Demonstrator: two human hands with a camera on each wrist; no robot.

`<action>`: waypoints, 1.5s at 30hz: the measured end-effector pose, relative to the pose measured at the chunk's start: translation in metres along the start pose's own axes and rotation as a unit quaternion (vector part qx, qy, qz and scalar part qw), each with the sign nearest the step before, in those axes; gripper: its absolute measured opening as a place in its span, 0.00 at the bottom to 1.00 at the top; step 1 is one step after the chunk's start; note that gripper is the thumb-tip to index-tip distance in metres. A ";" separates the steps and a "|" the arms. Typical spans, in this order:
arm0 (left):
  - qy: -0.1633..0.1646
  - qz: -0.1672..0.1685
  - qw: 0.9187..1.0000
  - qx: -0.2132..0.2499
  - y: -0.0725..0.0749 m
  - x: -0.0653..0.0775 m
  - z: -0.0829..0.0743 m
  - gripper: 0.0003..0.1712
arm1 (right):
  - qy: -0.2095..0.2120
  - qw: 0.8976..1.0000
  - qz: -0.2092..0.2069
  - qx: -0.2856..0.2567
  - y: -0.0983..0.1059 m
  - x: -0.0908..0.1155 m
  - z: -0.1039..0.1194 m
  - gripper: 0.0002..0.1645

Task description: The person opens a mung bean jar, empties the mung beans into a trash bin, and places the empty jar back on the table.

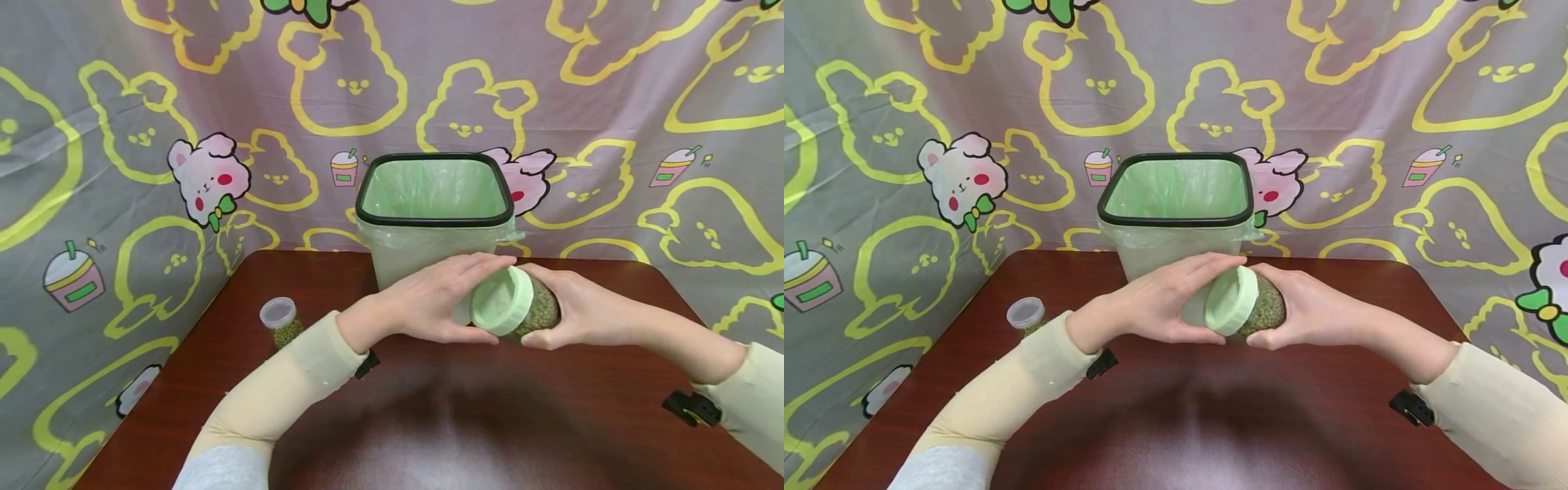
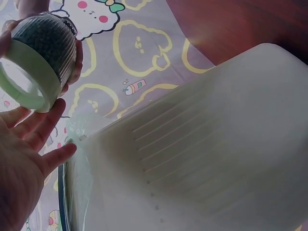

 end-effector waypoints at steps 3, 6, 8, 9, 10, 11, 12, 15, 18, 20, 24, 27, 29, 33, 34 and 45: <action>0.018 0.003 1.000 -0.003 0.000 -0.001 0.002 0.56 | 0.003 1.000 -0.003 0.007 0.001 0.000 0.001 0.40; 0.029 0.008 1.000 -0.005 0.000 -0.001 0.004 0.58 | 0.000 1.000 -0.003 0.013 0.001 0.000 0.001 0.43; 0.024 0.007 1.000 -0.005 0.001 0.000 0.003 0.59 | -0.004 1.000 -0.002 0.016 0.000 0.000 0.000 0.44; 0.020 0.007 1.000 -0.003 0.002 0.000 0.003 0.60 | -0.005 1.000 -0.001 0.015 0.000 0.000 -0.001 0.44; 0.016 0.008 1.000 -0.002 0.003 0.001 0.002 0.60 | -0.006 1.000 -0.001 0.014 0.000 0.000 -0.001 0.44; 0.011 0.008 1.000 0.001 0.004 0.001 0.002 0.59 | -0.006 1.000 0.000 0.011 0.000 0.000 -0.002 0.44; 0.006 0.009 1.000 0.003 0.005 0.002 0.001 0.59 | -0.006 1.000 -0.001 0.009 0.000 0.000 -0.002 0.43; -0.005 0.015 1.000 0.008 0.007 0.003 0.000 0.57 | -0.005 1.000 0.000 -0.001 0.001 0.001 -0.003 0.41; -0.009 0.024 1.000 0.014 0.007 0.004 -0.001 0.55 | -0.005 1.000 0.001 -0.003 0.001 0.000 -0.003 0.41; -0.011 0.028 0.999 0.018 0.007 0.004 -0.001 0.53 | -0.006 1.000 0.003 -0.005 0.001 0.000 -0.002 0.40; -0.016 0.033 0.999 0.029 0.006 0.004 -0.002 0.50 | -0.008 1.000 0.006 -0.006 0.000 0.000 -0.002 0.40; -0.016 0.035 0.999 0.036 0.005 0.004 -0.002 0.49 | -0.005 1.000 0.005 -0.006 0.000 0.000 -0.001 0.40; -0.013 0.036 0.998 0.039 0.005 0.004 -0.002 0.49 | -0.002 1.000 0.004 -0.005 0.000 0.000 0.000 0.40; -0.007 0.033 0.999 0.041 0.005 0.003 -0.002 0.48 | -0.003 1.000 0.004 -0.005 0.000 0.001 -0.001 0.40; -0.006 0.031 0.999 0.040 0.005 0.003 -0.002 0.48 | -0.002 1.000 0.003 -0.005 0.000 0.001 -0.001 0.40; 0.039 0.019 0.999 0.007 0.004 0.003 0.002 0.48 | -0.016 1.000 0.007 0.009 0.000 0.001 -0.004 0.44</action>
Point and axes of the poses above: each hand's wrist, its own x-axis away from the middle knuckle, its own y-axis out of the back of the hand, z = x × y, the point moved 9 cm from there along -x, towards the middle knuckle, and after that the axes turned 8 degrees about x, right-handed, at the moved point
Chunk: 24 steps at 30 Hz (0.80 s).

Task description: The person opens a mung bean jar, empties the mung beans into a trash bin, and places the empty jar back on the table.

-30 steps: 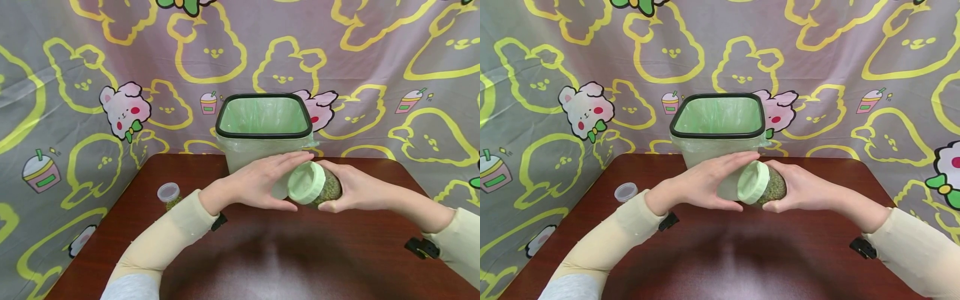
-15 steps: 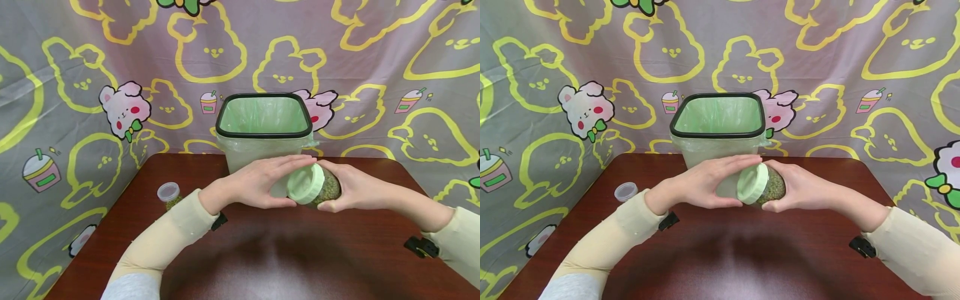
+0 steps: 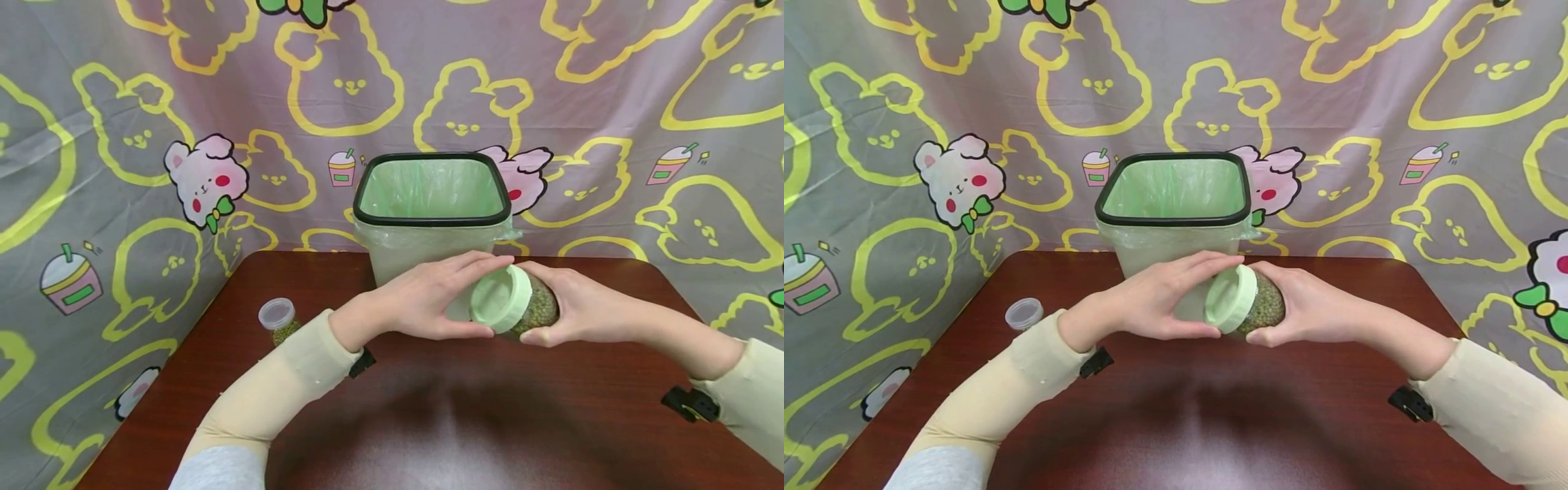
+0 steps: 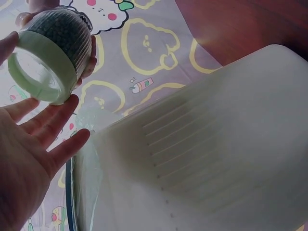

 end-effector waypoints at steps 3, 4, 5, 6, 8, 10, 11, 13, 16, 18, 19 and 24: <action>0.008 0.002 1.000 -0.001 -0.001 0.000 0.001 0.49 | -0.003 1.000 0.001 0.000 0.000 0.000 0.000 0.44; 0.009 0.002 1.000 -0.003 -0.001 0.000 0.001 0.49 | -0.003 1.000 0.001 0.000 0.000 0.000 0.000 0.44; 0.009 0.001 1.000 -0.005 -0.001 0.000 0.002 0.49 | -0.003 1.000 0.000 0.000 0.000 0.000 0.000 0.44; 0.007 0.000 1.000 -0.006 0.000 0.000 0.002 0.50 | -0.002 1.000 -0.001 0.000 0.000 0.001 0.000 0.44; 0.002 -0.004 1.000 -0.006 0.001 0.000 0.001 0.51 | -0.001 1.000 -0.002 0.001 0.000 0.000 0.000 0.43; -0.008 -0.007 1.000 0.000 0.002 0.000 0.001 0.53 | -0.002 1.000 -0.001 0.000 0.000 0.000 0.000 0.43; -0.014 -0.008 1.000 0.004 0.002 0.000 0.000 0.53 | -0.003 1.000 0.000 -0.001 0.000 0.000 0.000 0.43; -0.024 -0.006 1.000 0.015 0.003 0.000 -0.001 0.54 | -0.003 1.000 0.003 -0.005 -0.001 0.000 0.000 0.43; -0.032 0.001 0.999 0.029 0.002 0.000 -0.001 0.53 | 0.000 1.000 0.005 -0.008 -0.002 0.000 0.000 0.43; -0.034 0.005 0.999 0.035 0.001 0.000 -0.001 0.52 | 0.005 1.000 0.004 -0.007 -0.002 0.000 0.001 0.43; -0.034 0.006 0.999 0.036 0.000 0.000 -0.001 0.51 | 0.007 1.000 0.002 -0.005 -0.002 0.000 0.001 0.43; -0.008 0.007 1.000 0.022 0.000 0.000 0.001 0.49 | 0.013 1.000 -0.004 0.001 -0.001 -0.001 0.002 0.41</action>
Point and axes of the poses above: each hand's wrist, its own x-axis away from the middle knuckle, its own y-axis out of the back of the hand, z = x × y, the point moved 9 cm from there along -x, towards the middle knuckle, and after that the axes turned 8 degrees about x, right-handed, at the moved point
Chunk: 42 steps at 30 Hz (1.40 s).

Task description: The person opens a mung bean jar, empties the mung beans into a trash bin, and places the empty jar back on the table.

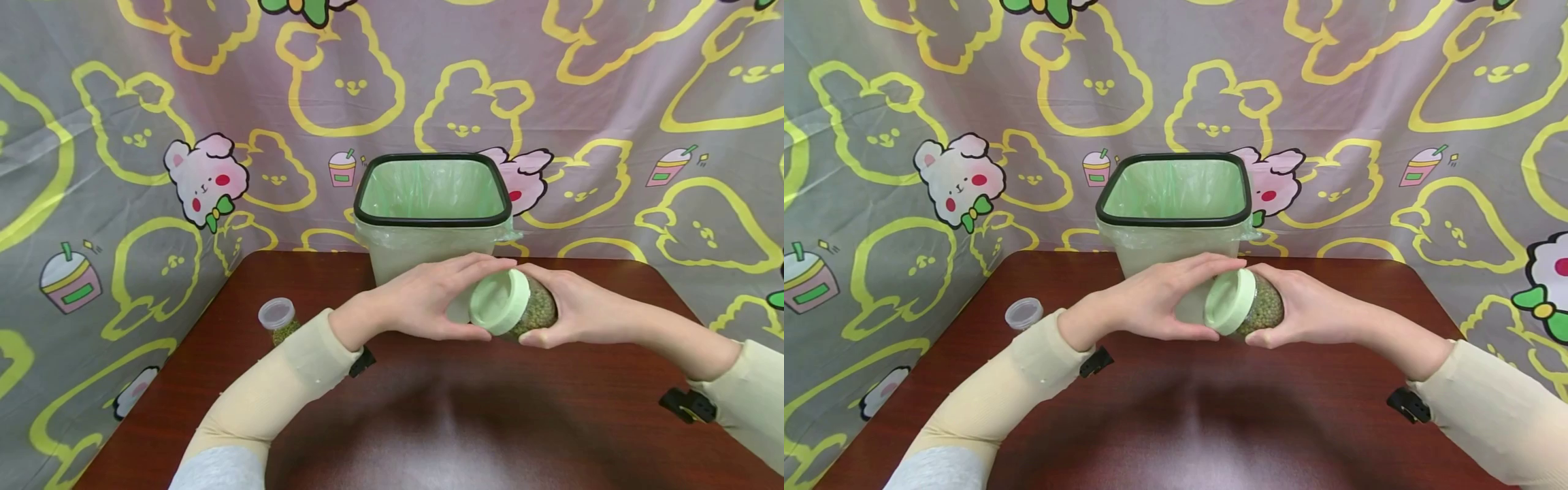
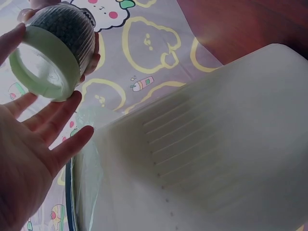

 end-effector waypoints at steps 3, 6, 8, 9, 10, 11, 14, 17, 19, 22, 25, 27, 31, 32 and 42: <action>0.029 0.000 0.999 -0.019 -0.001 0.000 0.003 0.49 | 0.000 1.000 0.001 0.001 -0.001 0.000 0.000 0.41; 0.046 -0.001 0.998 -0.030 -0.001 0.000 0.006 0.49 | -0.001 1.000 0.002 0.002 -0.001 -0.001 0.000 0.41; 0.052 0.000 0.998 -0.028 -0.002 0.000 0.006 0.49 | -0.003 1.000 0.003 0.001 -0.001 -0.001 0.000 0.42; 0.055 0.001 0.998 -0.027 -0.002 0.000 0.007 0.48 | -0.004 1.000 0.004 0.000 -0.001 0.000 0.000 0.42; 0.056 0.001 0.998 -0.025 -0.002 0.000 0.007 0.48 | -0.005 1.000 0.005 -0.001 -0.001 0.000 0.000 0.42; 0.056 0.002 0.998 -0.023 -0.002 0.000 0.007 0.48 | -0.007 1.000 0.006 -0.003 -0.002 0.000 0.000 0.42; 0.059 0.005 0.998 -0.021 -0.003 0.000 0.008 0.49 | -0.011 1.000 0.009 -0.008 -0.002 0.001 -0.001 0.42; 0.056 0.006 0.998 -0.019 -0.003 0.000 0.008 0.53 | -0.012 1.000 0.012 -0.011 -0.003 0.000 0.000 0.42; 0.050 0.007 0.999 -0.013 -0.003 0.001 0.008 0.55 | -0.011 1.000 0.011 -0.011 -0.003 0.000 0.000 0.41; 0.028 0.007 1.000 -0.003 -0.002 0.001 0.006 0.55 | -0.009 1.000 0.008 -0.007 -0.002 0.000 0.000 0.41; 0.002 0.007 1.000 0.010 -0.002 0.001 0.002 0.53 | -0.007 1.000 0.005 -0.003 -0.001 0.001 -0.001 0.41; -0.007 0.007 1.000 0.016 -0.001 0.001 0.000 0.52 | -0.008 1.000 0.004 -0.004 -0.001 0.001 -0.002 0.41; 0.002 0.015 1.000 0.024 -0.001 0.001 0.001 0.50 | -0.005 1.000 0.005 -0.007 0.000 0.001 -0.001 0.39; 0.005 0.016 1.000 0.023 -0.001 0.001 0.001 0.50 | -0.006 1.000 0.005 -0.008 0.000 0.001 -0.001 0.39; 0.039 0.020 0.999 0.007 -0.002 0.001 0.005 0.51 | -0.010 1.000 0.009 -0.004 -0.001 0.000 0.000 0.41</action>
Point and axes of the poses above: each hand's wrist, its own x-axis away from the middle knuckle, its own y-axis out of the back of the hand, z = x × y, the point moved 9 cm from there along -x, towards the middle knuckle, and after that the axes turned 8 degrees about x, right-handed, at the moved point
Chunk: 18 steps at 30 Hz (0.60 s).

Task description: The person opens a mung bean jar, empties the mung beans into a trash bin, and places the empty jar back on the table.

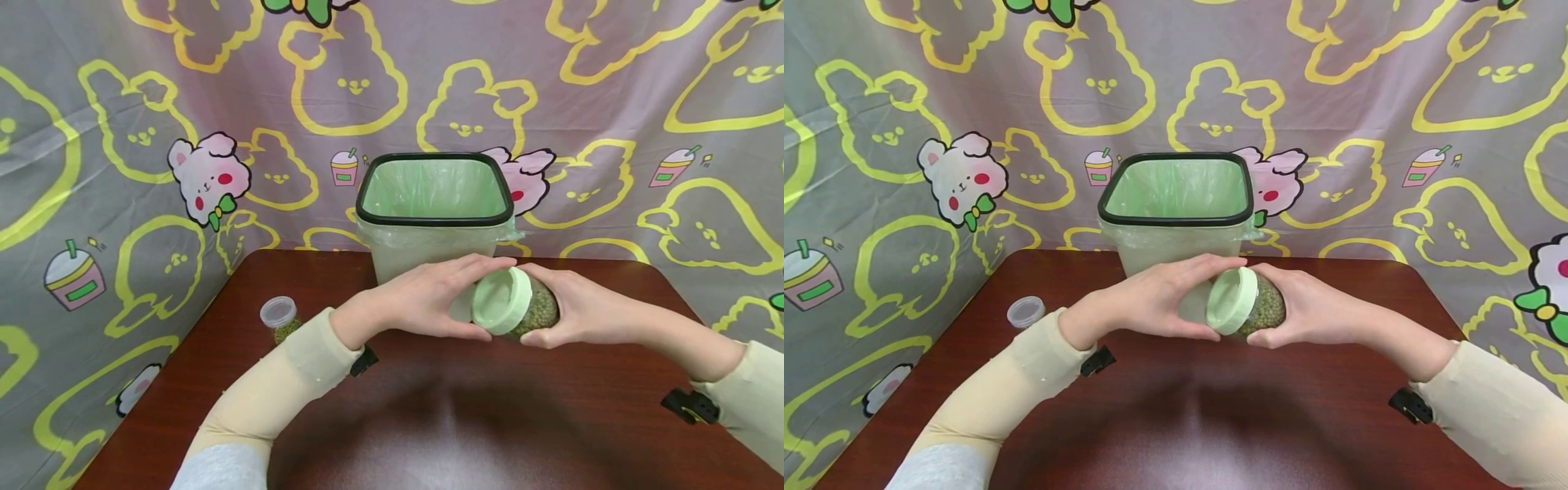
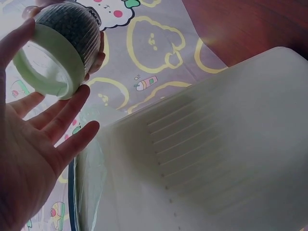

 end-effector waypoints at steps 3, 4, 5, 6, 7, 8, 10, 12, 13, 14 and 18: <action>0.009 0.000 1.000 -0.007 0.000 0.000 0.001 0.51 | -0.001 1.000 0.002 0.001 -0.001 0.000 0.000 0.41; 0.011 0.000 1.000 -0.009 0.000 0.001 0.001 0.52 | 0.000 1.000 0.001 0.002 -0.001 0.000 0.000 0.41; 0.013 0.000 1.000 -0.010 0.000 0.001 0.001 0.52 | 0.000 1.000 0.001 0.002 -0.001 -0.001 0.000 0.41; 0.015 0.000 1.000 -0.012 0.000 0.001 0.002 0.52 | 0.002 1.000 0.000 0.001 -0.001 -0.001 0.000 0.41; 0.017 0.000 1.000 -0.014 0.000 0.001 0.002 0.52 | 0.003 1.000 0.000 0.001 -0.001 -0.001 0.000 0.41; 0.018 -0.001 1.000 -0.016 0.000 0.001 0.002 0.52 | 0.003 1.000 -0.001 0.003 -0.001 -0.001 0.000 0.41; 0.020 -0.001 1.000 -0.020 -0.001 0.001 0.003 0.52 | 0.002 1.000 -0.001 0.004 -0.001 0.000 -0.001 0.41; 0.021 -0.002 1.000 -0.023 -0.001 0.000 0.003 0.53 | 0.001 1.000 0.000 0.005 -0.001 0.000 -0.002 0.41; 0.021 -0.003 0.999 -0.024 -0.001 0.000 0.003 0.53 | 0.000 1.000 0.000 0.005 -0.001 0.000 -0.003 0.42; 0.020 -0.003 0.999 -0.025 -0.001 0.000 0.003 0.53 | -0.001 1.000 0.001 0.005 -0.002 0.000 -0.003 0.42; 0.015 -0.009 1.000 -0.022 0.001 0.000 0.003 0.55 | -0.001 1.000 0.002 0.004 -0.002 -0.001 -0.002 0.41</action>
Point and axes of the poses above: each hand's wrist, its own x-axis away from the middle knuckle, its own y-axis out of the back of the hand, z = x × y, the point moved 9 cm from there along -x, towards the middle knuckle, and after that the axes turned 8 degrees about x, right-handed, at the moved point
